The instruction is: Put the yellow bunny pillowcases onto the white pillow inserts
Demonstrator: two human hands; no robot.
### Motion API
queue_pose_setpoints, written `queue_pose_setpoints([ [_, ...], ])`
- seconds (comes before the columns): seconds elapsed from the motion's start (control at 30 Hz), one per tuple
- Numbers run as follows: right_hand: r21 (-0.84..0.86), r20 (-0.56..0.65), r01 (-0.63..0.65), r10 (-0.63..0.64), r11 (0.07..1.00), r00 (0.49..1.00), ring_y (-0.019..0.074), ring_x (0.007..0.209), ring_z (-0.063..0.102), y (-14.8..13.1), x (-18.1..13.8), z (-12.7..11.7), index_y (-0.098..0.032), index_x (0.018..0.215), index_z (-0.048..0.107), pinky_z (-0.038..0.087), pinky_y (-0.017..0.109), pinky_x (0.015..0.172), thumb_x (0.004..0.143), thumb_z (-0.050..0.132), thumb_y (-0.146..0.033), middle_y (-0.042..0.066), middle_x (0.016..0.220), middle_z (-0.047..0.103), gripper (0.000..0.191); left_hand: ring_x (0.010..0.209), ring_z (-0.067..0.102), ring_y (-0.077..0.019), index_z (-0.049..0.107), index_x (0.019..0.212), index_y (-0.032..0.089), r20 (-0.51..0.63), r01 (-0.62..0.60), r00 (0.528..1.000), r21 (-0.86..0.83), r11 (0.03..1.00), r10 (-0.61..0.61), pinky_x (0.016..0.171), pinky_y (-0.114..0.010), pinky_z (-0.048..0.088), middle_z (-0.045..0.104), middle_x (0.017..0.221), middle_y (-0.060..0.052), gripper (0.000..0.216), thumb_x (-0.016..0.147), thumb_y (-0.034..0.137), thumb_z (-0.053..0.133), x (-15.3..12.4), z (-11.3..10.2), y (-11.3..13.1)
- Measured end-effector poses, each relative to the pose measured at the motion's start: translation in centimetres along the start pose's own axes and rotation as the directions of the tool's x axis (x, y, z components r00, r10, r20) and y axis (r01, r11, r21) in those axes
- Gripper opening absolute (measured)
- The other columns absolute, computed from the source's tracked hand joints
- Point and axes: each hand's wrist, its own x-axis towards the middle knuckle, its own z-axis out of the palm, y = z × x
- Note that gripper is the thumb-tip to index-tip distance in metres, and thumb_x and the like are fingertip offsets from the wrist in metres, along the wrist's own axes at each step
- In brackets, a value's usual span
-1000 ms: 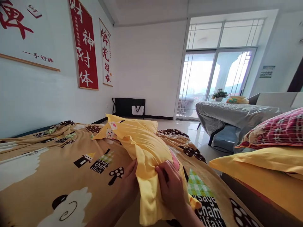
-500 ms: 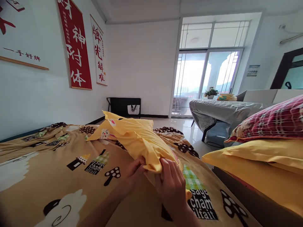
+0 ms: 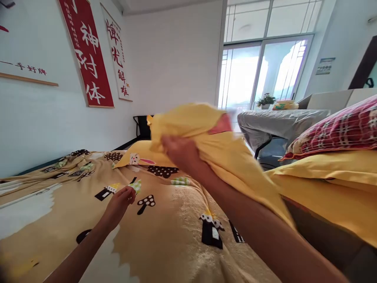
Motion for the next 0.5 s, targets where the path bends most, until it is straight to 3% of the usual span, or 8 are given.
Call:
queue_pose_setpoints([
  [0.07, 0.031, -0.045, -0.005, 0.006, 1.000, 0.999, 0.0101, 0.055, 0.044, -1.1, 1.4, -0.9, -0.018, 0.080, 0.057, 0.035, 0.024, 0.051, 0.085, 0.057, -0.043, -0.004, 0.062, 0.052, 0.026, 0.062, 0.038, -0.0114, 0.051, 0.064, 0.017, 0.007, -0.018, 1.000, 0.016, 1.000, 0.018, 0.058, -0.024, 0.034, 0.046, 0.065, 0.002, 0.035, 0.075, 0.048, 0.064, -0.2, -0.1, 0.1],
  [0.17, 0.159, -0.325, -0.094, 0.142, 0.983, 0.935, 0.0098, 0.054, 0.032, -1.8, 3.1, -2.7, -0.021, 0.073, 0.048, 0.027, 0.025, 0.051, 0.092, 0.041, -0.050, -0.005, 0.057, 0.038, 0.035, 0.063, 0.041, -0.0123, 0.052, 0.065, 0.017, 0.086, -0.083, 0.994, 0.134, 0.988, 0.072, 0.060, -0.025, 0.035, 0.048, 0.063, 0.001, 0.034, 0.082, 0.046, 0.058, -0.9, 0.0, 0.6],
  [0.27, 0.283, -0.202, 0.083, -0.025, 0.955, 0.979, 0.0086, 0.053, 0.026, -3.4, 2.9, -2.9, -0.021, 0.069, 0.041, 0.025, 0.024, 0.051, 0.092, 0.038, -0.055, -0.006, 0.057, 0.033, 0.041, 0.065, 0.045, -0.0132, 0.053, 0.068, 0.018, -0.015, -0.268, 0.960, 0.246, 0.931, 0.280, 0.062, -0.026, 0.038, 0.050, 0.065, 0.000, 0.030, 0.087, 0.042, 0.052, -1.9, 0.5, 2.1],
  [0.3, 0.337, -0.099, 0.149, -0.122, 0.930, 0.988, 0.0079, 0.053, 0.025, -4.3, 2.7, -2.8, -0.021, 0.068, 0.039, 0.024, 0.023, 0.050, 0.090, 0.041, -0.058, -0.007, 0.057, 0.032, 0.042, 0.068, 0.048, -0.0139, 0.054, 0.075, 0.018, -0.081, -0.380, 0.905, 0.284, 0.880, 0.417, 0.064, -0.026, 0.040, 0.052, 0.070, 0.000, 0.024, 0.088, 0.039, 0.051, -2.1, 0.9, 3.1],
  [0.37, 0.445, 0.009, 0.183, -0.209, 0.877, 0.978, 0.0067, 0.054, 0.027, -6.2, 2.4, -2.3, -0.021, 0.067, 0.037, 0.025, 0.022, 0.052, 0.086, 0.048, -0.060, -0.008, 0.058, 0.032, 0.045, 0.087, 0.055, -0.0176, 0.055, 0.102, 0.022, -0.092, -0.629, 0.688, 0.418, 0.655, 0.720, 0.075, -0.029, 0.044, 0.057, 0.093, -0.004, 0.022, 0.084, 0.034, 0.057, -2.3, 1.7, 5.9],
  [0.43, 0.520, 0.015, 0.143, -0.177, 0.842, 0.984, 0.0061, 0.056, 0.030, -8.3, 2.6, -2.1, -0.020, 0.067, 0.036, 0.027, 0.021, 0.054, 0.086, 0.047, -0.061, -0.007, 0.060, 0.033, 0.046, 0.116, 0.048, -0.0259, 0.038, 0.132, 0.027, 0.126, -0.776, 0.428, 0.558, 0.293, 0.895, 0.091, -0.038, 0.043, 0.048, 0.127, -0.009, 0.068, 0.073, 0.033, 0.070, -2.0, 2.7, 9.8],
  [0.47, 0.547, 0.034, 0.134, -0.181, 0.826, 0.983, 0.0061, 0.057, 0.032, -9.3, 2.8, -2.1, -0.020, 0.067, 0.037, 0.027, 0.021, 0.056, 0.088, 0.045, -0.060, -0.007, 0.061, 0.035, 0.046, 0.127, 0.039, -0.0300, 0.027, 0.140, 0.029, 0.249, -0.786, 0.355, 0.602, 0.143, 0.901, 0.098, -0.043, 0.039, 0.039, 0.138, -0.011, 0.088, 0.067, 0.034, 0.076, -1.7, 3.2, 11.9],
  [0.5, 0.564, 0.058, 0.135, -0.203, 0.815, 0.977, 0.0061, 0.057, 0.033, -10.1, 3.0, -2.1, -0.020, 0.068, 0.038, 0.028, 0.021, 0.056, 0.090, 0.041, -0.060, -0.006, 0.061, 0.036, 0.046, 0.133, 0.033, -0.0326, 0.018, 0.145, 0.029, 0.322, -0.776, 0.334, 0.627, 0.065, 0.886, 0.100, -0.046, 0.038, 0.031, 0.145, -0.013, 0.101, 0.064, 0.037, 0.078, -1.3, 3.6, 13.9],
])
